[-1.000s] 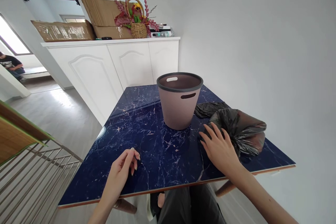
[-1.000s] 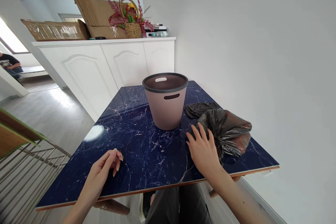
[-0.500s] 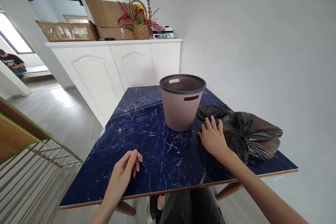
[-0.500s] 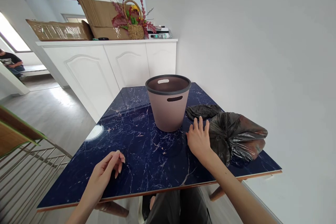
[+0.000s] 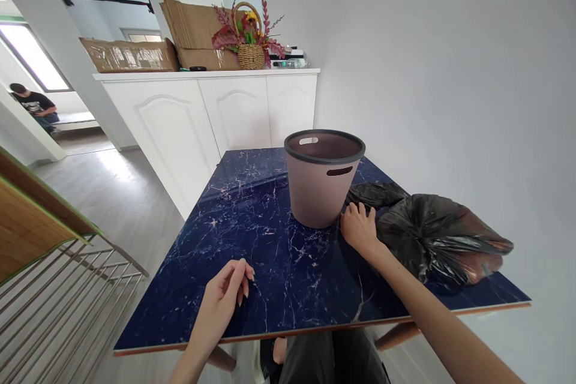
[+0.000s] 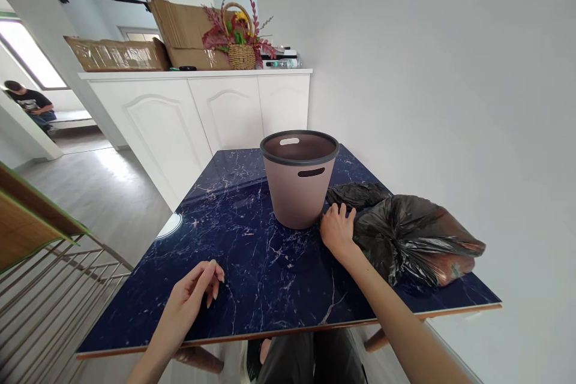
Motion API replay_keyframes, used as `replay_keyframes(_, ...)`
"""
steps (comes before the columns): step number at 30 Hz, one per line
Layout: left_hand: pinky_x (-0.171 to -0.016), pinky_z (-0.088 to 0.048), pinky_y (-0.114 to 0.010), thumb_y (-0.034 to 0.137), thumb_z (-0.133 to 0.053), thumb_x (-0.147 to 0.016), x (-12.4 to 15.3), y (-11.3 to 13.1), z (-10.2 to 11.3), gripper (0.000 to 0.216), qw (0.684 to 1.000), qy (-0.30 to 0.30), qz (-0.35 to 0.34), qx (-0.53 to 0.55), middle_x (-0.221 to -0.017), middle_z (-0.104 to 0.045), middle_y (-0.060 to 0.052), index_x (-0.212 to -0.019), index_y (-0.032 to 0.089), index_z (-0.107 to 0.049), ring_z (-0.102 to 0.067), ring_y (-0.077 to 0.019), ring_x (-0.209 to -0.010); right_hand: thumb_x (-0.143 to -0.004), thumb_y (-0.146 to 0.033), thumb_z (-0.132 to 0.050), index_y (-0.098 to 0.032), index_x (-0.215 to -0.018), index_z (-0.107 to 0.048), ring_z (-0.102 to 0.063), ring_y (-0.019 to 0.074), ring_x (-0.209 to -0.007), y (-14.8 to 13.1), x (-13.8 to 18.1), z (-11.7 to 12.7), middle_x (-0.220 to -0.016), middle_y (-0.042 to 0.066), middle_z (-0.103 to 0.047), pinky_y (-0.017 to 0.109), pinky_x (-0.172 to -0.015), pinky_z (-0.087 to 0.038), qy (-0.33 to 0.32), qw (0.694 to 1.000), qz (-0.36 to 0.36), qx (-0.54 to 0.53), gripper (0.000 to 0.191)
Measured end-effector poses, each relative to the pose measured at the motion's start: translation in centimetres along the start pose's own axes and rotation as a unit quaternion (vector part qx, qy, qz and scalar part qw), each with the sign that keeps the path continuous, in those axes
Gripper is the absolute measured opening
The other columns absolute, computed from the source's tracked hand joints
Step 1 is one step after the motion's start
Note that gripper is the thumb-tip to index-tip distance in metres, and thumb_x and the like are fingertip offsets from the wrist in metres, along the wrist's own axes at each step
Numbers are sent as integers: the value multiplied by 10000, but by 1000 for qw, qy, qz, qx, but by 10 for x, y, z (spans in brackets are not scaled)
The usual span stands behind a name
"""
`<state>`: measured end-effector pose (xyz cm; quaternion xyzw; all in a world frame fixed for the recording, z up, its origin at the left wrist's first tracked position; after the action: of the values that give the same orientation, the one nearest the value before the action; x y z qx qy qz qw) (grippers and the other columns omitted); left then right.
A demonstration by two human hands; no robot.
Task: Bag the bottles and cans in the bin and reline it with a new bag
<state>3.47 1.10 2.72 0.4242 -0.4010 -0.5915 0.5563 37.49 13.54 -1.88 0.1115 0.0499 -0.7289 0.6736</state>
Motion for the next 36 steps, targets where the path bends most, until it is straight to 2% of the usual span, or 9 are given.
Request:
replay_keyframes(7, -613, -448, -264, 731, -540, -978, 0, 1, -2, 551, 1000, -4, 6, -7, -658, -563, 10, -870, 215, -702, -513, -158, -605, -1067, -128, -364, -88, -1320, -741, -460, 401, -1494, -18, 67, 7, -1514, 230, -611, 615, -1267, -270, 31, 998, 61, -8, 455)
replay_keyframes(13, -616, -449, -261, 713, -539, -988, -2, -1, -2, 533, 1000, -1, 1, -22, -668, -581, 6, -887, 217, -705, -530, -161, -615, -1109, -230, -353, -88, -1430, -636, -634, 346, -1304, -22, 123, 7, -1436, 217, -657, 541, -1151, -484, 137, 980, 67, -129, 451)
replay_keyframes(18, -605, -461, -262, 705, -547, -987, -1, 1, -3, 524, 999, 8, -9, -33, -671, -594, -1, -882, 217, -708, -541, -168, -614, -1101, -251, -383, -176, -1526, -545, -646, 323, -1317, -38, 167, 18, -1451, 164, -659, 526, -1124, -551, 156, 948, 85, -262, 461)
replay_keyframes(23, -635, -495, -273, 677, -597, -967, -1, 7, -9, 485, 997, -11, -33, -73, -777, -699, -42, -883, 220, -737, -608, -185, -663, -1048, -184, -477, -202, -1581, -489, -636, 273, -1377, -77, 192, 54, -1511, 145, -637, 422, -1127, -585, 84, 882, 174, -429, 533)
replay_keyframes(28, -741, -547, -293, 592, -638, -972, -2, 4, -13, 384, 992, -20, -61, -113, -950, -770, -61, -1080, 241, -748, -706, -221, -826, -996, -119, -540, -214, -1530, -563, -676, 219, -1325, -106, 193, 91, -1519, 122, -640, 315, -1131, -558, -15, 781, 292, -552, 543)
replay_keyframes(30, -744, -548, -287, 580, -638, -973, -3, 1, -15, 393, 991, -19, -61, -120, -988, -772, -63, -1156, 244, -729, -715, -224, -873, -1009, -116, -534, -230, -1443, -630, -728, 178, -1214, -106, 193, 99, -1450, 93, -687, 260, -1074, -576, -5, 739, 325, -590, 459)
replay_keyframes(32, -726, -536, -279, 581, -651, -964, -4, -2, -16, 409, 990, -27, -54, -131, -952, -760, -49, -1185, 244, -714, -700, -211, -834, -1023, -120, -518, -240, -1335, -673, -751, 152, -1118, -97, 191, 102, -1319, 65, -740, 234, -1013, -594, 38, 717, 315, -621, 368)
replay_keyframes(34, -675, -502, -265, 583, -674, -949, -4, -4, -18, 420, 987, -40, -46, -149, -878, -728, -23, -1195, 245, -705, -653, -187, -743, -1020, -128, -520, -244, -1315, -659, -737, 173, -1126, -82, 186, 100, -1250, 74, -741, 277, -1010, -602, 92, 735, 267, -617, 346)
replay_keyframes(36, -620, -452, -251, 584, -689, -939, -5, -6, -19, 424, 984, -42, -42, -167, -814, -684, 2, -1196, 247, -700, -584, -164, -665, -1012, -156, -549, -242, -1426, -594, -690, 236, -1219, -69, 179, 94, -1320, 123, -692, 380, -1041, -601, 124, 791, 220, -557, 425)
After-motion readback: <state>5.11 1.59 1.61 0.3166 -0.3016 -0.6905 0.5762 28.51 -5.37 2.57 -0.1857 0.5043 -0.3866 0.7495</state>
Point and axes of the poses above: each hand's wrist, its own x-axis away from the middle knuckle, its own z-axis out of the back of the hand, y = z × x, the point moved 3 cm from there along -x, towards the middle knuckle
